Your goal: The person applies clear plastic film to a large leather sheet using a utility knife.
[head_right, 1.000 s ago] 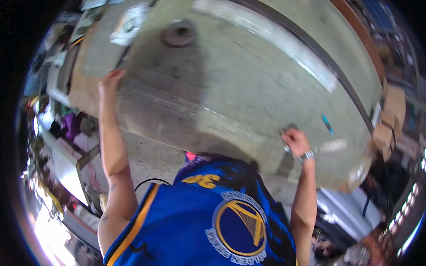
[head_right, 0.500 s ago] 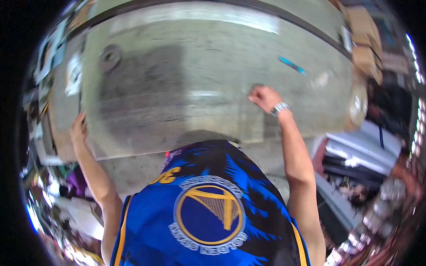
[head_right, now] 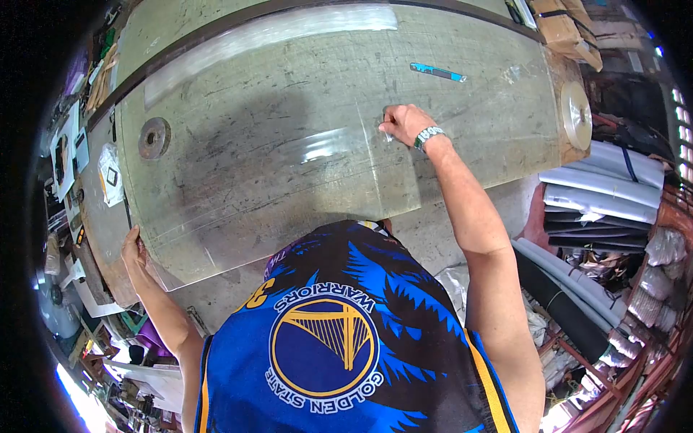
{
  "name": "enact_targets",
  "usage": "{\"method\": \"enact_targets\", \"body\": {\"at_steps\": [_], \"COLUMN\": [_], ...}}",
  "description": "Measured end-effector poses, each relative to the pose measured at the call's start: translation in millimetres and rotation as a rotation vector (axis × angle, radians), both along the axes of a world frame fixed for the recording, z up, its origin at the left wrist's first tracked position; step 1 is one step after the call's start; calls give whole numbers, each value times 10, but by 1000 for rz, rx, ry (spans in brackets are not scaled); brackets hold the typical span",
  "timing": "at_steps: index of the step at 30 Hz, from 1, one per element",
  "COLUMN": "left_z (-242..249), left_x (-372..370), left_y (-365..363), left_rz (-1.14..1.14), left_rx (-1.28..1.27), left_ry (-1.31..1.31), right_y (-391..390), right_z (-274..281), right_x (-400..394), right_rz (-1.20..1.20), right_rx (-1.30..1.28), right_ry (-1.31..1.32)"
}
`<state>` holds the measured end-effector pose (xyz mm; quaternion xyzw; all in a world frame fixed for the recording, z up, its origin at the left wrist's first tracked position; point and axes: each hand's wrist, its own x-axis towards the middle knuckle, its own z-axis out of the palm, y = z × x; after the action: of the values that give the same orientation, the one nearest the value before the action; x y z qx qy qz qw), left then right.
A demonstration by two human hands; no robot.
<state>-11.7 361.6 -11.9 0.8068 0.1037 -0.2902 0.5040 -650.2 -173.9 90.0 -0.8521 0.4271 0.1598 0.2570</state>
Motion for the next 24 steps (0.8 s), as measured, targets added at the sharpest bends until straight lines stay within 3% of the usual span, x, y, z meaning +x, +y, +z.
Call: {"method": "enact_targets", "body": {"at_steps": [4, 13, 16, 19, 20, 22, 24], "left_z": [-49, 163, 120, 199, 489, 721, 1096], "left_x": [29, -134, -66, -418, -779, -1271, -2491], "left_y": [11, -186, -156, -466, -847, -1631, -2713], "left_rz": [3, -74, -199, -229, -179, -347, -630], "left_rx": [-48, 121, 324, 1054, 1112, 764, 384], "left_ry": [-3, -90, -256, -1094, -1069, -1111, -1149], "right_y": [-28, -95, -90, -81, -87, -100, -115], "right_z": [0, -84, -86, -85, -91, -77, -81], "right_x": [6, -48, -59, -57, -53, -53, -78], "right_rz": [10, -14, -8, 20, 12, 4, 9], "right_rx": [-11, -31, -7, -73, -56, -15, 9], "right_ry": [11, -5, 18, 17, 18, 31, 31]}}
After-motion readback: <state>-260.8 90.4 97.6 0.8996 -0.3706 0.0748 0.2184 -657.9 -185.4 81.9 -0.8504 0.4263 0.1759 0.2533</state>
